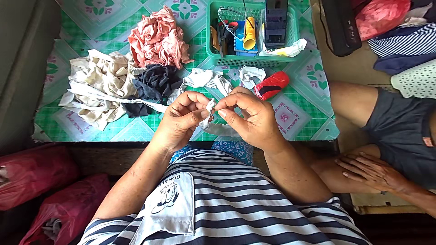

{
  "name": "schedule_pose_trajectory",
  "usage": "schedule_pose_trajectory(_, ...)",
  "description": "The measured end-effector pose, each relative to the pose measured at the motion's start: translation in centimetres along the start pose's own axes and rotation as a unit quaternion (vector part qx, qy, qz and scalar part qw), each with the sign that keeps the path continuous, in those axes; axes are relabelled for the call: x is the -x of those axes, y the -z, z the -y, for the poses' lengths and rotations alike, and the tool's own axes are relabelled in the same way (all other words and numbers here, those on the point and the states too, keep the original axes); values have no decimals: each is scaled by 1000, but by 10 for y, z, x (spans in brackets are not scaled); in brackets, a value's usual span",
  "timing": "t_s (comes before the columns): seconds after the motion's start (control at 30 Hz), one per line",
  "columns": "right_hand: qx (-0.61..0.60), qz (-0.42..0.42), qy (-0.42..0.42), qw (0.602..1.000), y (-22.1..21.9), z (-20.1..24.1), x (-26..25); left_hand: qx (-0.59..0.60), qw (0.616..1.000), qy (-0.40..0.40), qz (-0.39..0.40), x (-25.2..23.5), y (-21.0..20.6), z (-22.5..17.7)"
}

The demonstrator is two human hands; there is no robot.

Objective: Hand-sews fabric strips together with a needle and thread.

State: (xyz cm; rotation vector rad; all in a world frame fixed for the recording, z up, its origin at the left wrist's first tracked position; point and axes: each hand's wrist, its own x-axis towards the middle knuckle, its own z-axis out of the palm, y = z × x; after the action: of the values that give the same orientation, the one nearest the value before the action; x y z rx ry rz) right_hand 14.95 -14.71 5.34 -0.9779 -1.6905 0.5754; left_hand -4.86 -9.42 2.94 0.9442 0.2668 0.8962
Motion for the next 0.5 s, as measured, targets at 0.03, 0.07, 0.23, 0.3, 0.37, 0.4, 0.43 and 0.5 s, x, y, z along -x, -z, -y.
schedule_pose_trajectory(0.03, 0, 0, 0, 1000, 0, 0, 0, -6, 1000, -2, 0, 0, 0, 0)
schedule_pose_trajectory(0.07, -2, 0, 0, 1000, 0, 0, 0, -11, 1000, -4, 0, 0, 0, 0)
schedule_pose_trajectory(0.23, 7, -25, -3, 1000, -6, 0, 0, -64, 998, -21, -21, -1, -3, 1)
schedule_pose_trajectory(0.3, 41, -38, -2, 998, -10, 2, -1, -95, 994, -36, -32, -2, -4, 2)
schedule_pose_trajectory(0.37, 80, -46, 9, 996, -13, 4, -1, -126, 990, -49, -46, -2, -5, 2)
schedule_pose_trajectory(0.4, 98, -47, 13, 994, -15, 5, -1, -138, 988, -57, -50, -2, -5, 3)
schedule_pose_trajectory(0.43, 114, -45, 16, 992, -16, 6, -1, -146, 986, -62, -53, -2, -5, 3)
schedule_pose_trajectory(0.5, 146, -39, 25, 988, -18, 8, -1, -153, 984, -72, -54, -2, -4, 3)
